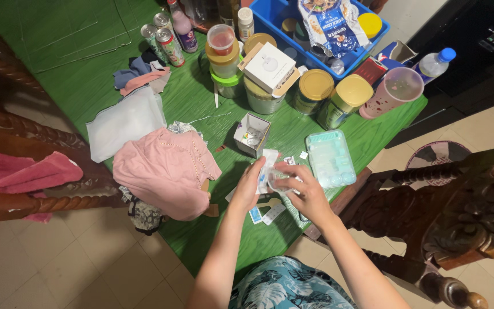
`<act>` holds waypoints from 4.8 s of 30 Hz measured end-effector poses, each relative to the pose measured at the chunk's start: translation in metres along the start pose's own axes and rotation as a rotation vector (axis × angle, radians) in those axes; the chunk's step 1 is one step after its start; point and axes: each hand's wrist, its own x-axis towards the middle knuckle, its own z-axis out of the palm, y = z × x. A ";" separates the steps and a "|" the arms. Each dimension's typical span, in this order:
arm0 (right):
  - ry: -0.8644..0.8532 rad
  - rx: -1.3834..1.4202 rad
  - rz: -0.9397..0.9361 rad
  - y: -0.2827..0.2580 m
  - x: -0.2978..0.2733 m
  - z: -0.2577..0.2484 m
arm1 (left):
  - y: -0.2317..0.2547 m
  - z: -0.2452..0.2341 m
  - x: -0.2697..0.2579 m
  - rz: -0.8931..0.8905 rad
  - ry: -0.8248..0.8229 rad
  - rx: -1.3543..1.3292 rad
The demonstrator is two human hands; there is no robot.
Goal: The person folds several pieces of clothing on a green table, then uses scissors to cut open small sealed packets and boxes, placing the contents into a plastic container. The person also moves a stack of fabric pads and a wire rack on the table.
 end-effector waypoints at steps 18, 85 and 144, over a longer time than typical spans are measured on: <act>0.140 1.161 0.920 0.077 -0.001 0.012 | -0.021 -0.016 -0.015 0.524 0.066 0.667; -0.013 -0.295 0.205 0.113 0.077 0.084 | -0.092 -0.118 0.004 -0.057 0.744 1.286; -0.066 0.780 0.695 0.131 0.040 0.052 | -0.009 -0.012 0.012 0.364 0.375 0.296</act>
